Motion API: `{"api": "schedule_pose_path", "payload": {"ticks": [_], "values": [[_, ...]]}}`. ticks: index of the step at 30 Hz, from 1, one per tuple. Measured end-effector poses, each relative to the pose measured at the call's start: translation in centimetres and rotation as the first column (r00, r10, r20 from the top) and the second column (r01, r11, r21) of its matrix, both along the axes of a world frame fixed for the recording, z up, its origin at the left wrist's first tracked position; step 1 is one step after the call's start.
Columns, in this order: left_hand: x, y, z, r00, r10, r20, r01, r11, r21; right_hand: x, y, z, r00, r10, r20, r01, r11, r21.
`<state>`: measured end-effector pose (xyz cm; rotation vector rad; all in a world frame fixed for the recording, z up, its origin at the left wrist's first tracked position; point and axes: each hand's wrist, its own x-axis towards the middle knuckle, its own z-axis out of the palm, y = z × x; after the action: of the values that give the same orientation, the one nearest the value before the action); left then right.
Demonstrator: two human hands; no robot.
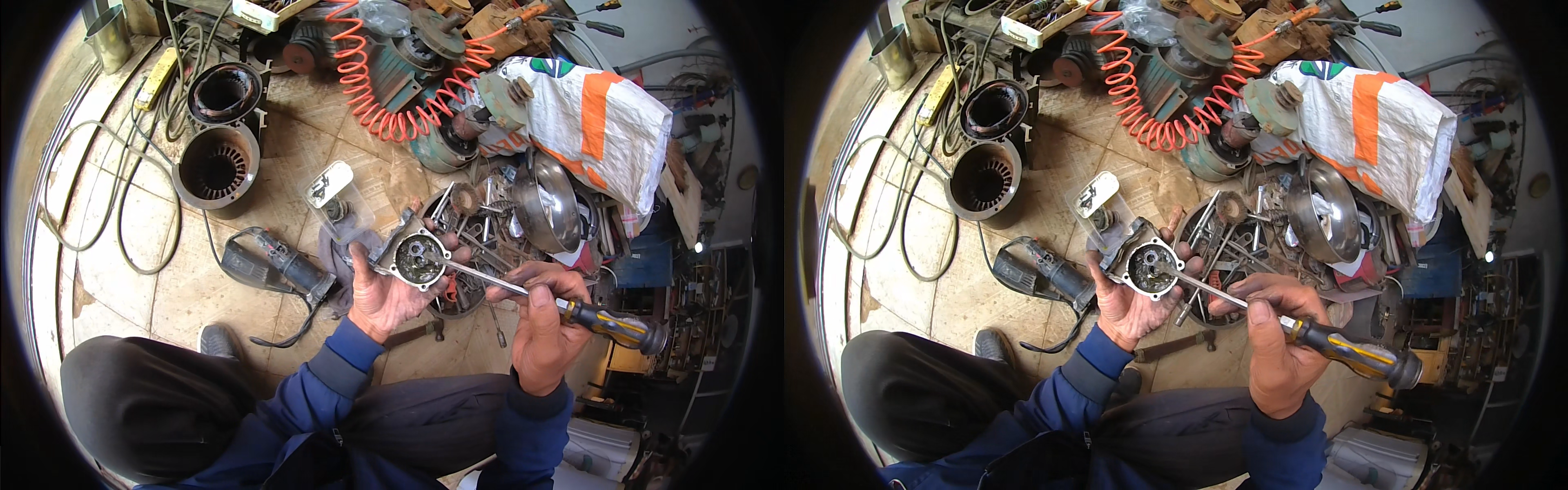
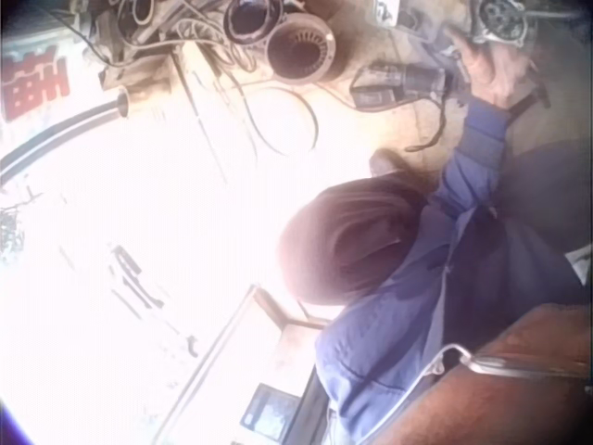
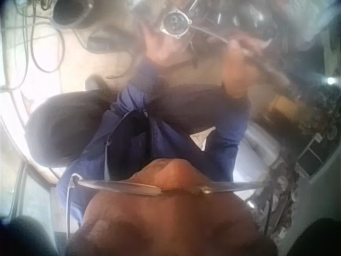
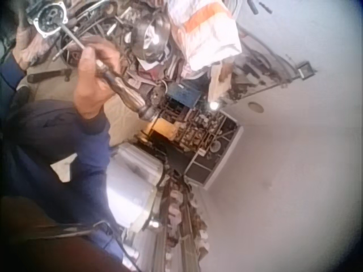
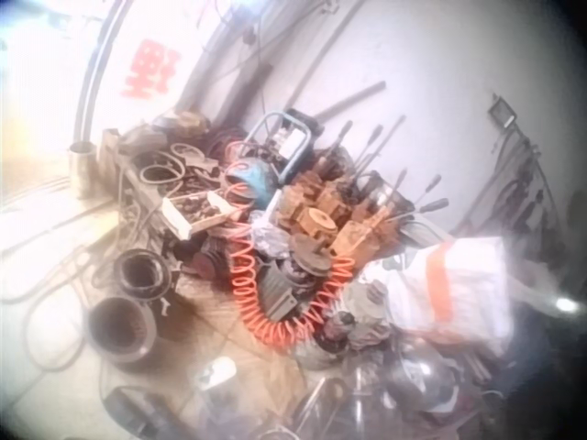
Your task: The person is sitting on the floor in a workshop, disassembling and inspecting a mechanical part. They use a screwdriver to remove screws and separate components, then examine the internal parts.
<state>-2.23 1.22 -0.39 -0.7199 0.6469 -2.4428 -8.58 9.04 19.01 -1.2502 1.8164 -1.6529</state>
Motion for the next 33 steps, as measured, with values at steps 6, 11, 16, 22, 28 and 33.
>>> {"api": "schedule_pose_path", "payload": {"ticks": [6,11,16,22,28,33], "values": [[-0.1,0.1,-0.4,0.998,-0.056,0.04,0.057,0.998,-0.02,0.7,-0.2,-0.2,0.996,0.041,-0.078,-0.037,0.998,0.043],[-0.1,0.2,-0.1,0.996,-0.085,-0.014,0.085,0.996,0.003,0.6,-0.1,-0.3,0.988,0.056,-0.144,-0.046,0.996,0.072],[-0.1,0.4,0.1,0.995,-0.099,0.027,0.099,0.995,0.003,0.7,-0.2,-0.3,0.984,0.057,-0.168,-0.039,0.994,0.105],[0.1,0.3,1.3,0.999,-0.048,-0.013,0.048,0.998,0.045,0.6,-0.2,-0.2,0.982,0.068,-0.178,-0.044,0.99,0.132],[0.2,0.4,1.3,0.999,-0.033,0.029,0.031,0.998,0.059,0.6,-0.4,-0.2,0.978,0.076,-0.196,-0.049,0.989,0.137],[0.2,0.1,1.2,0.996,-0.088,0.033,0.087,0.995,0.05,0.5,-0.4,-0.1,0.971,0.089,-0.221,-0.055,0.986,0.155]]}}
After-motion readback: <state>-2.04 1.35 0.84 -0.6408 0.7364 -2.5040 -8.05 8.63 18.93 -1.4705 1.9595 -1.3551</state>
